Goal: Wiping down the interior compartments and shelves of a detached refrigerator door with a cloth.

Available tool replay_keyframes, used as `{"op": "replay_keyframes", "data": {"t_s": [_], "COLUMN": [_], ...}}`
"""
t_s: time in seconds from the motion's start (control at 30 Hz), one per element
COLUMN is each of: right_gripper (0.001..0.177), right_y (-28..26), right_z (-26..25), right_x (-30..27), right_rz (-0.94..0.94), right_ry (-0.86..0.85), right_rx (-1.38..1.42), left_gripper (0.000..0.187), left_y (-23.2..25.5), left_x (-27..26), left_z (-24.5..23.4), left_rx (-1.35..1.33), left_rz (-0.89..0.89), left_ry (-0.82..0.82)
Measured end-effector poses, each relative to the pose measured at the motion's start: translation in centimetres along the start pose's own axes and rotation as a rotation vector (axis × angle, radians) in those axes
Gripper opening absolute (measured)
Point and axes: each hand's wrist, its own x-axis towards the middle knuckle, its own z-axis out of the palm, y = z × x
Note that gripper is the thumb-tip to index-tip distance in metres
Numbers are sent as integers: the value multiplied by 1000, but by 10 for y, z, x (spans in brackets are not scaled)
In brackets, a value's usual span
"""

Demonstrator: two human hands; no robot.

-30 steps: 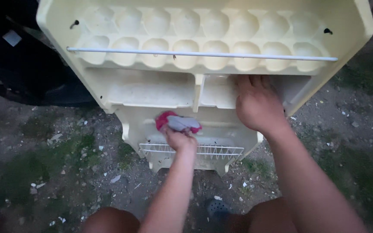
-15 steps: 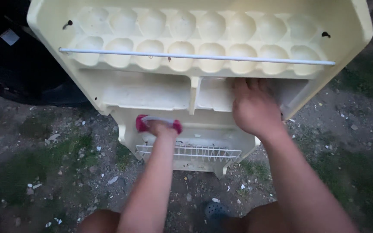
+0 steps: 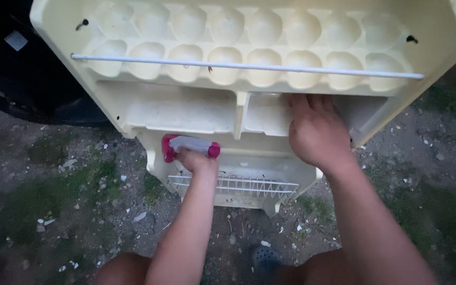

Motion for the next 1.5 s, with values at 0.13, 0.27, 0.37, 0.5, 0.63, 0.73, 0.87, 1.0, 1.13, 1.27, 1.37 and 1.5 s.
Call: {"op": "replay_keyframes", "data": {"t_s": [0.13,0.27,0.37,0.5,0.63,0.73,0.87,1.0,1.13,1.27,1.37,1.5], "right_gripper": [44,46,45,35,36,35,46,39,39,39,47,50], "right_y": [-3,1,0,5,2,4,3,-1,0,-2,-1,-2], "right_z": [-3,0,2,6,2,3,2,2,-2,-2,0,-3], "right_x": [-2,-3,-4,-6,-6,-2,-8,-3,-7,-4,-4,-3], "right_rz": [19,-12,-84,-124,-75,-100,-20,-55,-47,-55,-53,-19], "right_ry": [6,53,89,146,104,115,74,79,65,56,67,63], "right_rx": [-42,-8,-36,-26,-37,-7,-43,-20,-5,-10,-18,-35], "left_gripper": [56,51,50,49,49,48,62,55,51,49,49,47], "left_y": [-33,-27,-27,-33,-45,-52,-24,-62,-29,-32,-32,-22], "left_x": [59,21,31,40,48,61,-9,46,-24,-24,-19,-25], "left_z": [-29,-9,-16,-30,-39,-33,1,-46,-11,-3,-2,8], "left_rx": [72,73,53,20,-15,-50,-11,-250,173,102,147,83], "left_rz": [150,94,50,-16,-92,-142,-304,24,132,11,260,-110], "left_ry": [-52,-88,-60,-13,31,54,65,-121,97,85,6,244]}}
